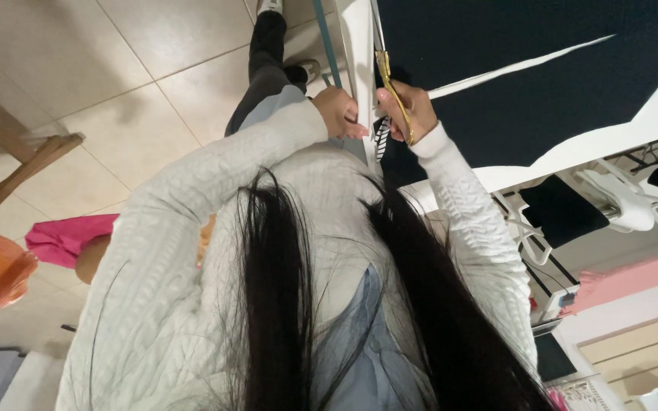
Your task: Cutting garment patterns out of black fabric using scissors.
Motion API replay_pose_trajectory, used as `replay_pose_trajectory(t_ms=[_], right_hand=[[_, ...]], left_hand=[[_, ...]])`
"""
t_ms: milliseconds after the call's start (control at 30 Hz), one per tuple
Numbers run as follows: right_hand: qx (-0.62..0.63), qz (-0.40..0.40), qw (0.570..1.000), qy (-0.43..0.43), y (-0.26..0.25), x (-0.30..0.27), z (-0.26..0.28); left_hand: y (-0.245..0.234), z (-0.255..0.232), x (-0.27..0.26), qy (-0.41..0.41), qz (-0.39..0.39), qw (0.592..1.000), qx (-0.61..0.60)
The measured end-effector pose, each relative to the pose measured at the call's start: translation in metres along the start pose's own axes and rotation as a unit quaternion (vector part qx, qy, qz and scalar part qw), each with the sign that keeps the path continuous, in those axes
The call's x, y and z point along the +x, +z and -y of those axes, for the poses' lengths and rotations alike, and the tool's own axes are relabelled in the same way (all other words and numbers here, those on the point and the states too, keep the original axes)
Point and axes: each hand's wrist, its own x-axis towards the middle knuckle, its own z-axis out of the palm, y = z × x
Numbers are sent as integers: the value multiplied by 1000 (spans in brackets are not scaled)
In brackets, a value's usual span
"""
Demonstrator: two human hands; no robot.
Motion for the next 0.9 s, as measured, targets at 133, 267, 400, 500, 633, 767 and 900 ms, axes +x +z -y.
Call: replay_pose_trajectory(t_ms=[133, 267, 400, 500, 633, 767, 900], right_hand=[[28, 10, 1000, -11, -2, 3, 0], [28, 45, 997, -54, -5, 8, 4], [13, 15, 999, -25, -2, 11, 12], [32, 17, 999, -26, -3, 9, 8], [66, 55, 995, -52, -9, 13, 4], [101, 56, 993, -9, -11, 11, 6], [81, 33, 996, -22, -8, 8, 14]], left_hand=[[0, 3, 2, -14, -3, 999, 52], [2, 4, 5, -20, 18, 999, 22], [4, 21, 13, 45, -3, 999, 29], [-1, 3, -1, 2, -17, 999, 48], [0, 10, 5, 81, 1, 994, 68], [3, 13, 10, 15, 23, 999, 42], [-3, 2, -1, 79, 9, 995, 59]])
